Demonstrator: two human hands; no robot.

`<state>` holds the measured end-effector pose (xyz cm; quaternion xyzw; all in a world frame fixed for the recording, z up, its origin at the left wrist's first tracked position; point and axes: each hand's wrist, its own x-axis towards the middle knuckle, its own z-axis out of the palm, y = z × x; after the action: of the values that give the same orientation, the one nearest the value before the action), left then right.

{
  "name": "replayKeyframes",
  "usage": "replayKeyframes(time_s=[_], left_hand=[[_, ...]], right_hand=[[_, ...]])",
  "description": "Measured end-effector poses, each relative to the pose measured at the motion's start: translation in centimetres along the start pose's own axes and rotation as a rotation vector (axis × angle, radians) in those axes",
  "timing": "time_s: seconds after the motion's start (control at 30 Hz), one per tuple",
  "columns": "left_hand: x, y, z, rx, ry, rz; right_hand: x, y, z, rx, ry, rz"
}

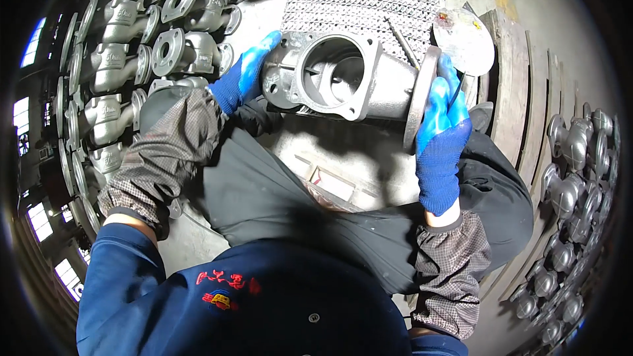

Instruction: The person uses a small tool to scrape the edges and interior surfaces of metal valve bodies, picking them up from a pile, turning them over to reach different areas, and placing them on a pallet.

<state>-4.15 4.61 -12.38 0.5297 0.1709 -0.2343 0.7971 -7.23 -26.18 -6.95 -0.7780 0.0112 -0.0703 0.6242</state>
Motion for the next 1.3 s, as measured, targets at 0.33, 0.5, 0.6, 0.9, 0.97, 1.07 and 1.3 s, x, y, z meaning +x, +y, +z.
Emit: replayKeyframes(time_s=[0.33,0.5,0.6,0.9,0.97,1.07,1.3], left_hand=[[-4.2,3.3,2.0,0.383,0.313,0.251],[-7.0,5.3,-2.9,1.25,0.432,1.161],[-10.0,7.6,-2.1,1.389,0.377,1.244],[-12.2,7.5,1.0,0.727,0.419,0.782],[-12.7,8.3,2.4,0.734,0.435,0.672],[-12.1,8.7,3.7,0.808,0.38,0.718],[-11.3,9.4,6.2,1.458,0.066,0.959]], right_hand=[[1.9,1.4,-0.6,-0.197,-0.067,-0.086],[1.1,2.6,1.8,-0.477,-0.203,-0.363],[0.8,4.3,4.1,-0.502,-0.256,-0.383],[-0.9,7.6,7.2,-0.216,-0.431,0.034],[0.1,8.1,6.5,-0.578,-0.514,-0.251],[1.3,9.3,6.0,-0.485,-0.438,-0.233],[3.8,12.1,4.9,-0.608,-0.569,-0.172]])
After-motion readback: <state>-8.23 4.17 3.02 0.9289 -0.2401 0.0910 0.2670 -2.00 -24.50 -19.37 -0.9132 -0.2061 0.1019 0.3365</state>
